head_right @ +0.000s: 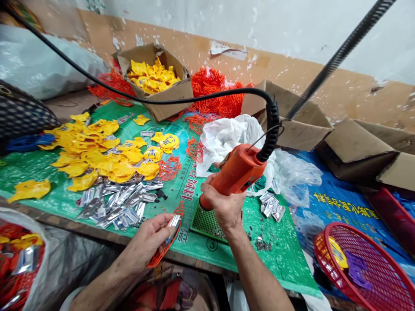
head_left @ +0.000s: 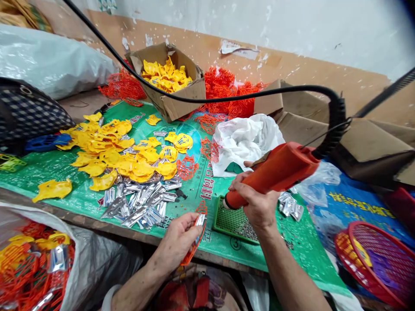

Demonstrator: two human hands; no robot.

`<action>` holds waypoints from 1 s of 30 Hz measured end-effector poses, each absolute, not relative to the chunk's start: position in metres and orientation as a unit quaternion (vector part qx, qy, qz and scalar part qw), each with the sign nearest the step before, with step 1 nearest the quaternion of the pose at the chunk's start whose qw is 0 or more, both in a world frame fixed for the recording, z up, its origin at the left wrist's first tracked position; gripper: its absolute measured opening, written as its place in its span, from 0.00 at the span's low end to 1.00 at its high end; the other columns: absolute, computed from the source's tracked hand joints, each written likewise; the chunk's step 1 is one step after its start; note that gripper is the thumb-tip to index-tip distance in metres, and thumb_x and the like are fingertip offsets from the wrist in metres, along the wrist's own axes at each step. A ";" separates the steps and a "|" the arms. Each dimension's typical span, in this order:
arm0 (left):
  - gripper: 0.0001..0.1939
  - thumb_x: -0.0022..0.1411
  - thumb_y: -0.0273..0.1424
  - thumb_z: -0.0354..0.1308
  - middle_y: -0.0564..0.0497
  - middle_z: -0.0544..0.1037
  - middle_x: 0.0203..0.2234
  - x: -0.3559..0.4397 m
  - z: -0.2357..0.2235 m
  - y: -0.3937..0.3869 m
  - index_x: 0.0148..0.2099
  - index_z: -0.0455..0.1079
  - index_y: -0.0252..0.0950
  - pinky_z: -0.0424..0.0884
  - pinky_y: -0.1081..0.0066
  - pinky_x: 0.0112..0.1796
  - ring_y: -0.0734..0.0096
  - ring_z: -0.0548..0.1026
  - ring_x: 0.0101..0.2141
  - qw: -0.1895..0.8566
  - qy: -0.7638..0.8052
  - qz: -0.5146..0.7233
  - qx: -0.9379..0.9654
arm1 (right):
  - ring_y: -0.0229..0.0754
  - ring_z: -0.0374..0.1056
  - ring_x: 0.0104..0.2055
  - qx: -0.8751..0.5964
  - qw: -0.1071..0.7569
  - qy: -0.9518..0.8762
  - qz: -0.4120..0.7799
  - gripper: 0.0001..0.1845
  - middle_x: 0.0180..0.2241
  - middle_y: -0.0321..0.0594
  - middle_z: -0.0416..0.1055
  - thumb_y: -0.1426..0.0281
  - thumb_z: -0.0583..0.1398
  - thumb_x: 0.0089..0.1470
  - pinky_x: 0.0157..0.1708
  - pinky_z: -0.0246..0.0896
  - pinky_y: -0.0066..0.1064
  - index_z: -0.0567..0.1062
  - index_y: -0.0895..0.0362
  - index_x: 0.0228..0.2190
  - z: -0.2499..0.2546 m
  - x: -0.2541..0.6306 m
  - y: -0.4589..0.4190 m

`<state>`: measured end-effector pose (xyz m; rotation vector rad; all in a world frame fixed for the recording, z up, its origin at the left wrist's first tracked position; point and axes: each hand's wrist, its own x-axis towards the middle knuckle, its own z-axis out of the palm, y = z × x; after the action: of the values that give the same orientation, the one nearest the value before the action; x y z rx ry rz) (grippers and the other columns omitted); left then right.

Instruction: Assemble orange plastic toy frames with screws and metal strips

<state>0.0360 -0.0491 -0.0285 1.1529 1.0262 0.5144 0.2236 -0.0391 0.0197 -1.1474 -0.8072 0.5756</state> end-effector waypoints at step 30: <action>0.13 0.59 0.33 0.57 0.54 0.75 0.27 0.040 -0.041 -0.052 0.43 0.75 0.34 0.59 0.74 0.31 0.72 0.67 0.28 0.702 0.446 0.254 0.494 | 0.39 0.67 0.23 -0.473 0.765 -0.342 0.273 0.17 0.22 0.30 0.71 0.75 0.67 0.37 0.27 0.66 0.36 0.73 0.54 0.34 0.039 0.223 -0.048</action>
<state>0.0402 -0.0519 -0.0413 1.0999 0.9928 0.5647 0.2229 -0.0482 0.0395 -1.0274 -0.7424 0.5939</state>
